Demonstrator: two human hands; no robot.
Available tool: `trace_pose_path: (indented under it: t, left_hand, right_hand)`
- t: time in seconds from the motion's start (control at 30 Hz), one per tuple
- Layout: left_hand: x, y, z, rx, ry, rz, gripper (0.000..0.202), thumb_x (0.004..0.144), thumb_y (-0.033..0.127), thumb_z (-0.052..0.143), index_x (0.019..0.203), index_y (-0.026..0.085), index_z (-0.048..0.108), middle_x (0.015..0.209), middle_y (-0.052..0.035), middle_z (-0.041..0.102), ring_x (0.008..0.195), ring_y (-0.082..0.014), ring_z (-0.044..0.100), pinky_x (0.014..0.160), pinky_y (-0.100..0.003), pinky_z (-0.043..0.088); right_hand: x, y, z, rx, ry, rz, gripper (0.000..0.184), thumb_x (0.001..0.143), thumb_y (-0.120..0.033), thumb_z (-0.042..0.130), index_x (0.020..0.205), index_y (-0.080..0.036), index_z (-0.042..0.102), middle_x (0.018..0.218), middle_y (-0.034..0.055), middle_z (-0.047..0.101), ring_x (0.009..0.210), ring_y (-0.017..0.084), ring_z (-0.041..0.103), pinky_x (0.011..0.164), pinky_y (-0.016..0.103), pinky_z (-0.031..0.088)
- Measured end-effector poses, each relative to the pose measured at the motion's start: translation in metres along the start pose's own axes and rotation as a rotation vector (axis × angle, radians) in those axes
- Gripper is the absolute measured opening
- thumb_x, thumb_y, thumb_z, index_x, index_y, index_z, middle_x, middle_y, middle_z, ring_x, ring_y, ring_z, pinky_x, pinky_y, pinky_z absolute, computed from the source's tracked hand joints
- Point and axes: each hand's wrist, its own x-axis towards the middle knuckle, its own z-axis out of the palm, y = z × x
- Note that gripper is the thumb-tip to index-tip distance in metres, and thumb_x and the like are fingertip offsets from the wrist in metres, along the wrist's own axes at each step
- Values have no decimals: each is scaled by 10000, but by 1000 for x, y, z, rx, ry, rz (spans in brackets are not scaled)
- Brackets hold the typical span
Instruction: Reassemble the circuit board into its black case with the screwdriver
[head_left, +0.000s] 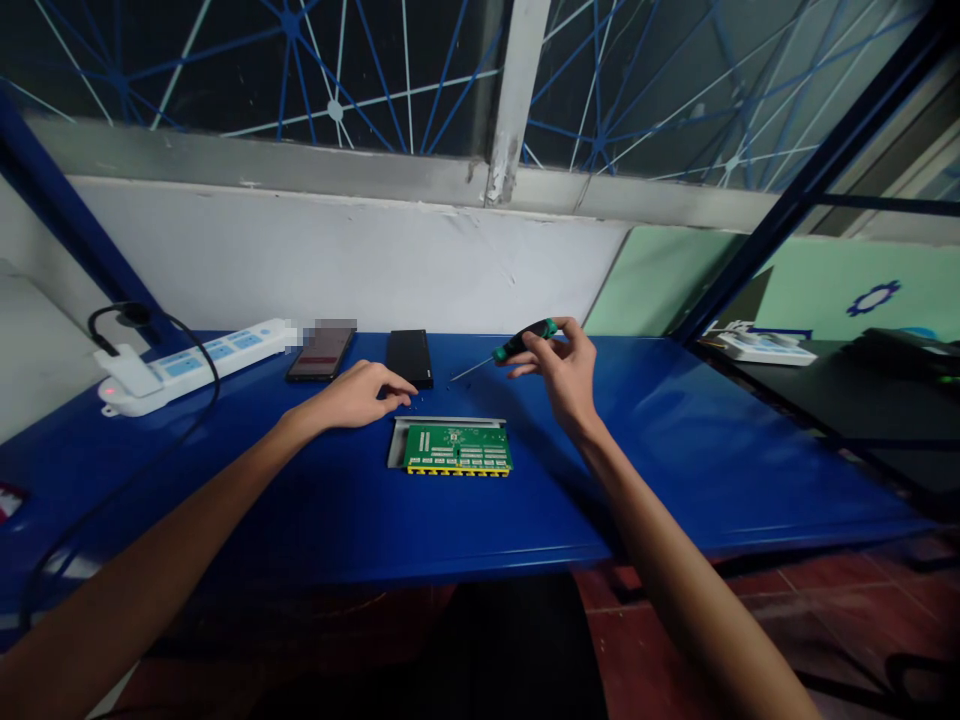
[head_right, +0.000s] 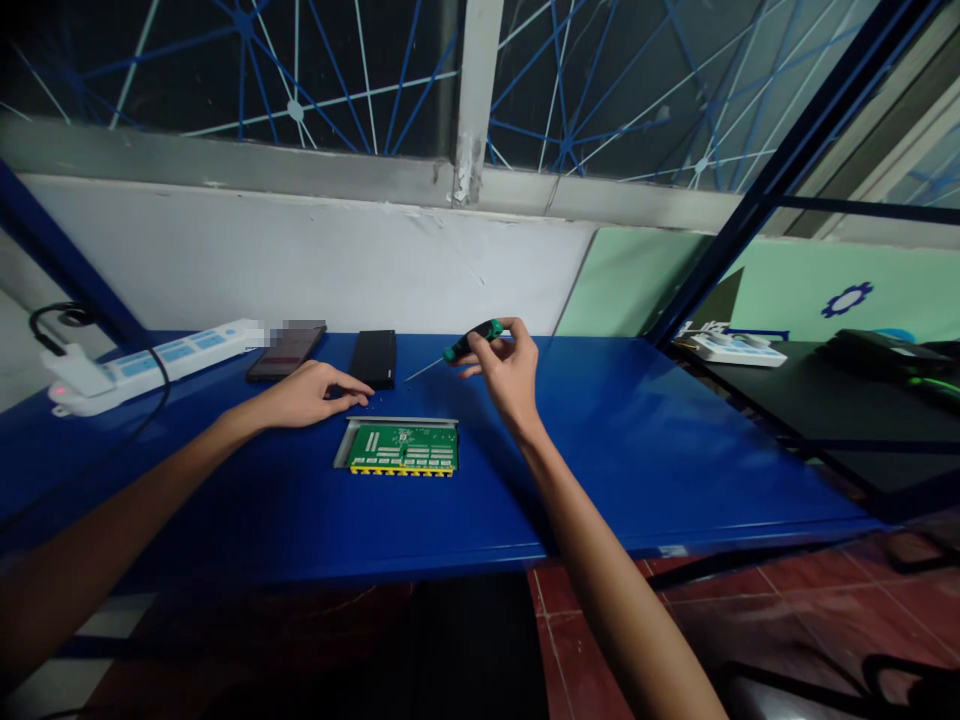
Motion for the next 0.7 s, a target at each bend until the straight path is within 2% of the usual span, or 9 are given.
trace_pose_path:
  t: [0.13,0.23,0.7]
  left_hand:
    - [0,6,-3,37,-46,-47,318,816,212,527,1059,195,732,991,-70,742,902,-211,689,803,-283,488]
    - [1,9,-4,47,-44,-49,333,807,197,524,1067,194,731,965,-63,748,896,-211,687,809,-282,480]
    - [0,11,-3,36,-43,-44,354,788,183,514,1067,198,732,955,-69,749,885,-223,689,782,-298,486]
  right_hand:
    - [-11,-5,15,92,-139,-12,371,750,-421,666,905,-231,387,712,13,662,637,216,703,558,337,581]
    - [-16,-3,23,101,-193,-1,386,743,-431,680,905,-231,393,730,12,663,623,208,698,543,333,580]
    - [-23,3,32,71,-219,0,356,768,-423,669,906,-230,404,732,10,665,632,208,702,542,335,581]
